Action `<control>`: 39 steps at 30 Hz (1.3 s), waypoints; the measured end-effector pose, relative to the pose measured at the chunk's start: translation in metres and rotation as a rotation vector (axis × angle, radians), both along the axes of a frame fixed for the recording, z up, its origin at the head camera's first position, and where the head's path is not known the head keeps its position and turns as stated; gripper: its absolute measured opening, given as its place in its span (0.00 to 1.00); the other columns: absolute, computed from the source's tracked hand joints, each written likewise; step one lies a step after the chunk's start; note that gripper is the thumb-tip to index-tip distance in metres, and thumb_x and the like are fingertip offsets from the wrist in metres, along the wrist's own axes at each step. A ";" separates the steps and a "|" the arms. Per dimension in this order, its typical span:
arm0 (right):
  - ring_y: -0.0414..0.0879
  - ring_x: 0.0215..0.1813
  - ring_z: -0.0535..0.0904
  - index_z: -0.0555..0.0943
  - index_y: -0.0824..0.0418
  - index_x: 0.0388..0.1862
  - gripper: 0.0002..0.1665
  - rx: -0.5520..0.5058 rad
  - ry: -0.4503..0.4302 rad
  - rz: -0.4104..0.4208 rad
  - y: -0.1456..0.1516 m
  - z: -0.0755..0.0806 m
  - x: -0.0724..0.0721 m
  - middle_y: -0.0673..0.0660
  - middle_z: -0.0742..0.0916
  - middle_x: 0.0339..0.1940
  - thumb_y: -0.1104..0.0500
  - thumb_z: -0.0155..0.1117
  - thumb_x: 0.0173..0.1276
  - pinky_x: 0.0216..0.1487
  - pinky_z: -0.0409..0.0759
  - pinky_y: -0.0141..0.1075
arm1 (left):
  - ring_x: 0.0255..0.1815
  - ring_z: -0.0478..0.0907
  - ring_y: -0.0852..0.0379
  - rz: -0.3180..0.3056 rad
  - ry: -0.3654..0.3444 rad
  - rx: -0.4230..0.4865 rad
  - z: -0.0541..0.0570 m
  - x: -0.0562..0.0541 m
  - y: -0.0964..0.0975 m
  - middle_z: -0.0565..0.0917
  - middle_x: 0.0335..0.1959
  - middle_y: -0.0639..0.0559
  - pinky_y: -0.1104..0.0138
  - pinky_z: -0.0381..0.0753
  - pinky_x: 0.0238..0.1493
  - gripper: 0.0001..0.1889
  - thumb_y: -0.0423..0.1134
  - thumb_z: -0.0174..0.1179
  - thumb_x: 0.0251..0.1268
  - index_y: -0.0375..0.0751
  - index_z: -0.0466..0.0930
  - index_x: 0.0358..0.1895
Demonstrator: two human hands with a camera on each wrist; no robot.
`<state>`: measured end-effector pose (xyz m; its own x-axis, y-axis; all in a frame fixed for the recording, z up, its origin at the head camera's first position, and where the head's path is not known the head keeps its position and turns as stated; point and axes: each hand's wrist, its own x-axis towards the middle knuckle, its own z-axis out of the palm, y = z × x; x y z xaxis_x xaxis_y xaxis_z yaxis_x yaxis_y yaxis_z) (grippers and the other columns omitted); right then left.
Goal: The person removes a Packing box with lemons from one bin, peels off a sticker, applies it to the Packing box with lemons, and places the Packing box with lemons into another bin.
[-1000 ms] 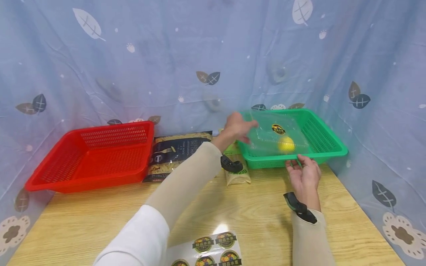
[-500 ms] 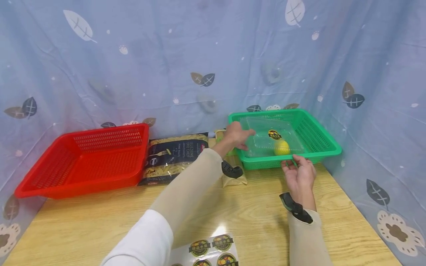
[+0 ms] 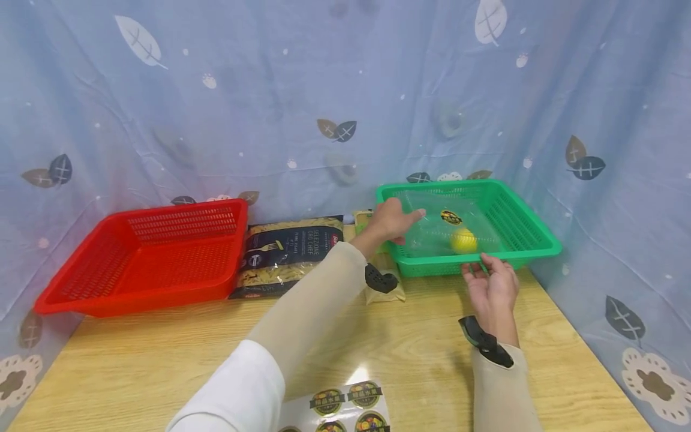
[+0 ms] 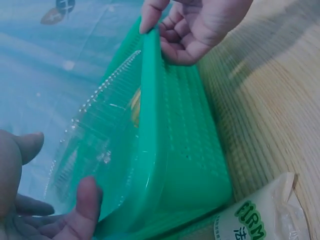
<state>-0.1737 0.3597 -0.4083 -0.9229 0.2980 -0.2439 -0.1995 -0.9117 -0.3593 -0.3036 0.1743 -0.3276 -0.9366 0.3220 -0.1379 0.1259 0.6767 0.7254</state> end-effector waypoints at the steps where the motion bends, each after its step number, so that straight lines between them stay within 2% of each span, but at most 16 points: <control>1: 0.49 0.41 0.58 0.49 0.47 0.43 0.26 0.001 0.000 0.002 0.000 0.000 0.000 0.46 0.56 0.49 0.71 0.52 0.77 0.43 0.67 0.44 | 0.16 0.83 0.55 -0.003 -0.007 0.007 0.000 0.000 0.000 0.60 0.07 0.54 0.60 0.83 0.25 0.32 0.62 0.58 0.70 0.48 0.61 0.14; 9: 0.49 0.41 0.57 0.47 0.47 0.42 0.26 -0.004 0.013 0.004 0.000 0.000 0.001 0.47 0.56 0.47 0.70 0.51 0.78 0.43 0.67 0.44 | 0.15 0.83 0.56 -0.044 -0.013 -0.006 -0.002 -0.001 -0.003 0.62 0.06 0.54 0.62 0.83 0.24 0.28 0.49 0.63 0.71 0.48 0.61 0.13; 21: 0.50 0.40 0.60 0.49 0.48 0.43 0.24 0.021 0.008 -0.003 -0.001 -0.001 0.001 0.48 0.58 0.48 0.69 0.52 0.78 0.43 0.70 0.44 | 0.15 0.83 0.56 -0.078 0.032 -0.013 -0.003 0.004 -0.007 0.61 0.07 0.54 0.66 0.83 0.23 0.27 0.42 0.60 0.72 0.47 0.58 0.13; 29: 0.51 0.39 0.62 0.53 0.50 0.43 0.22 -0.003 -0.034 -0.015 -0.001 -0.003 0.001 0.50 0.63 0.46 0.70 0.55 0.76 0.41 0.70 0.45 | 0.15 0.82 0.53 -0.101 0.034 0.032 -0.006 0.006 -0.015 0.60 0.07 0.55 0.63 0.82 0.24 0.28 0.42 0.59 0.74 0.47 0.59 0.13; 30: 0.51 0.38 0.62 0.54 0.50 0.43 0.22 -0.005 -0.037 -0.016 -0.001 -0.004 0.001 0.50 0.64 0.46 0.70 0.55 0.76 0.41 0.70 0.45 | 0.14 0.80 0.54 -0.109 0.034 0.036 -0.007 0.006 -0.016 0.60 0.07 0.55 0.64 0.80 0.22 0.26 0.43 0.58 0.74 0.47 0.59 0.15; 32: 0.51 0.38 0.62 0.56 0.50 0.44 0.20 -0.004 -0.044 -0.017 -0.001 -0.004 0.003 0.50 0.65 0.45 0.69 0.56 0.76 0.41 0.69 0.44 | 0.11 0.75 0.54 -0.117 0.030 0.066 -0.007 0.007 -0.019 0.62 0.07 0.55 0.64 0.78 0.21 0.17 0.43 0.57 0.74 0.42 0.75 0.24; 34: 0.51 0.37 0.63 0.58 0.51 0.44 0.18 -0.001 -0.049 -0.019 -0.001 -0.004 0.003 0.51 0.66 0.44 0.68 0.56 0.76 0.40 0.69 0.44 | 0.11 0.72 0.54 -0.125 0.035 0.084 -0.007 0.008 -0.023 0.66 0.08 0.53 0.66 0.77 0.20 0.10 0.43 0.57 0.75 0.41 0.83 0.45; 36: 0.51 0.37 0.64 0.60 0.52 0.44 0.16 -0.008 -0.059 -0.031 -0.001 -0.005 0.004 0.51 0.68 0.43 0.68 0.57 0.76 0.40 0.69 0.44 | 0.10 0.71 0.55 -0.127 0.038 0.116 -0.006 0.009 -0.029 0.75 0.12 0.52 0.67 0.78 0.21 0.19 0.43 0.58 0.75 0.43 0.78 0.64; 37: 0.51 0.37 0.64 0.61 0.53 0.44 0.16 -0.005 -0.064 -0.037 -0.002 -0.005 0.004 0.52 0.68 0.42 0.68 0.57 0.76 0.39 0.69 0.44 | 0.11 0.72 0.55 -0.126 0.039 0.135 -0.006 0.010 -0.032 0.80 0.17 0.51 0.67 0.80 0.22 0.23 0.43 0.58 0.75 0.46 0.74 0.70; 39: 0.51 0.37 0.64 0.61 0.54 0.43 0.15 -0.018 -0.072 -0.053 -0.001 -0.004 0.004 0.52 0.68 0.41 0.68 0.57 0.75 0.39 0.69 0.43 | 0.12 0.73 0.55 -0.128 0.047 0.166 -0.005 0.011 -0.038 0.87 0.32 0.50 0.67 0.81 0.22 0.22 0.42 0.58 0.75 0.46 0.74 0.70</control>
